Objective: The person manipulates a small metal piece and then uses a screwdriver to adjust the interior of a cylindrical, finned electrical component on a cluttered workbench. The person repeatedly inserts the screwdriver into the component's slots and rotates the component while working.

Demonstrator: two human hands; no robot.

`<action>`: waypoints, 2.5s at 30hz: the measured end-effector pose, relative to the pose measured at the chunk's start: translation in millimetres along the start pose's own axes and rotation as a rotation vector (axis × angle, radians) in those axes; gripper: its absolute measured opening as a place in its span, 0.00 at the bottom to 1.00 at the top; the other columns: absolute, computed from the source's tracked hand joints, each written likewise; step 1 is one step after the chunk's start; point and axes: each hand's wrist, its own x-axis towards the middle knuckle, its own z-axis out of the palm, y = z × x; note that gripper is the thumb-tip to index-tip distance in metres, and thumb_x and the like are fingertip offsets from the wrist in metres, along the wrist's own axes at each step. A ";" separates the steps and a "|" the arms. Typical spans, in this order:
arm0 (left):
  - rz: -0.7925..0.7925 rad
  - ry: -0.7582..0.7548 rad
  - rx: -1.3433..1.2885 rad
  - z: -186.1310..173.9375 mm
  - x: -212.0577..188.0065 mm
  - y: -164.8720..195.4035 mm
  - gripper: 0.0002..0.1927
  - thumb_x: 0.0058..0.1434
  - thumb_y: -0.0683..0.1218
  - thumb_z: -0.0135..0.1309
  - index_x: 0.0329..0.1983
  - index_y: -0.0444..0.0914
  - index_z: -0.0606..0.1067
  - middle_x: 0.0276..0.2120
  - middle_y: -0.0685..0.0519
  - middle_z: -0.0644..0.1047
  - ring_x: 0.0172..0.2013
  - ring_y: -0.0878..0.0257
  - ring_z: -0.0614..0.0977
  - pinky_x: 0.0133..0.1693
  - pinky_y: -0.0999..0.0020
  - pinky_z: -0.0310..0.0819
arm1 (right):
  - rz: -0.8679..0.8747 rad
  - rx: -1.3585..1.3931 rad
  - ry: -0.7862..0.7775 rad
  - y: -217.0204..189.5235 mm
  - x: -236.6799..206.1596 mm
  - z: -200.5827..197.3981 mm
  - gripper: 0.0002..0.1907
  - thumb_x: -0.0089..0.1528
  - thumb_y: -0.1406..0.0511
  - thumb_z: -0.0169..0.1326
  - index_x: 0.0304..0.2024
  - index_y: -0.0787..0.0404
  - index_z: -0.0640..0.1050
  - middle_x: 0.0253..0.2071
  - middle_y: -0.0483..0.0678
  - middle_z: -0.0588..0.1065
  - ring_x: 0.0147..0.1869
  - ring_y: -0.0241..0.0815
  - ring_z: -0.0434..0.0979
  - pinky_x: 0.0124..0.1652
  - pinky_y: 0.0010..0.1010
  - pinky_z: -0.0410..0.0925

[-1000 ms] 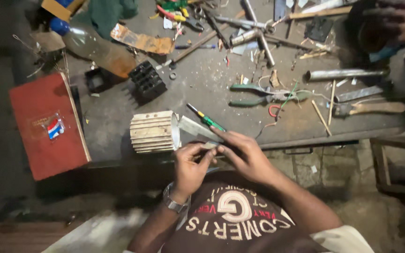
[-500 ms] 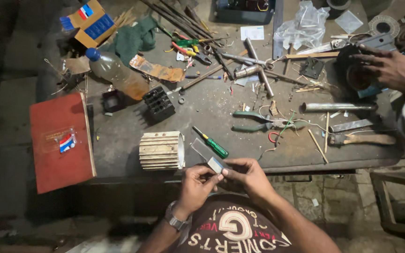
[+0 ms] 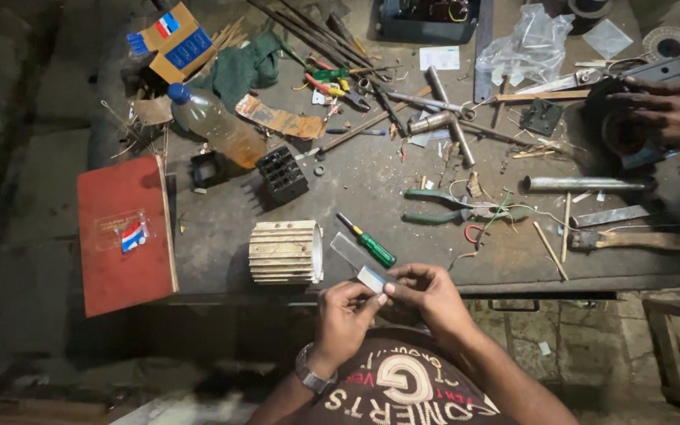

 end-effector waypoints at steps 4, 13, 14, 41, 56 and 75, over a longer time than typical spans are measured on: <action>0.055 0.013 0.046 0.5 -0.2 7.4 0.04 0.58 0.38 0.64 0.33 0.30 0.81 0.25 0.50 0.81 0.21 0.70 0.81 0.22 0.74 0.72 | -0.051 -0.038 -0.019 -3.6 -1.5 -0.3 0.11 0.58 0.74 0.60 0.44 0.70 0.80 0.28 0.46 0.79 0.27 0.34 0.77 0.27 0.24 0.68; 0.035 -0.012 -0.022 -2.0 2.2 15.3 0.04 0.59 0.37 0.62 0.36 0.31 0.82 0.28 0.50 0.82 0.22 0.69 0.81 0.23 0.73 0.73 | -0.080 -0.129 -0.005 -7.2 -1.7 -3.0 0.11 0.57 0.74 0.61 0.42 0.70 0.80 0.25 0.47 0.79 0.25 0.35 0.76 0.27 0.24 0.68; 0.039 -0.012 -0.025 -2.6 1.9 15.1 0.04 0.59 0.37 0.62 0.36 0.31 0.82 0.28 0.50 0.82 0.23 0.70 0.81 0.23 0.73 0.73 | -0.075 -0.126 0.005 -6.0 -1.4 -3.2 0.11 0.56 0.74 0.61 0.42 0.69 0.80 0.25 0.47 0.79 0.25 0.35 0.76 0.27 0.25 0.68; 0.112 -0.014 0.038 -14.0 -0.5 -11.7 0.07 0.59 0.38 0.63 0.40 0.30 0.81 0.34 0.46 0.83 0.33 0.66 0.84 0.34 0.70 0.77 | -0.257 -0.420 -0.223 -0.6 8.3 -2.6 0.17 0.61 0.70 0.60 0.53 0.70 0.81 0.41 0.43 0.75 0.37 0.29 0.73 0.34 0.21 0.67; -0.320 -0.098 -0.299 -24.5 -5.5 -53.2 0.08 0.58 0.41 0.62 0.40 0.34 0.79 0.28 0.56 0.82 0.24 0.75 0.79 0.23 0.77 0.71 | -0.445 -0.323 0.327 -51.0 11.6 -38.7 0.10 0.62 0.70 0.65 0.42 0.69 0.78 0.30 0.49 0.77 0.28 0.37 0.74 0.27 0.27 0.65; 0.124 -0.309 0.028 -35.5 7.1 -18.7 0.11 0.62 0.44 0.60 0.40 0.30 0.78 0.34 0.49 0.80 0.34 0.62 0.82 0.37 0.69 0.73 | -0.415 -0.243 -0.239 -13.3 10.5 8.5 0.16 0.58 0.77 0.64 0.47 0.66 0.75 0.42 0.47 0.79 0.47 0.33 0.80 0.49 0.25 0.74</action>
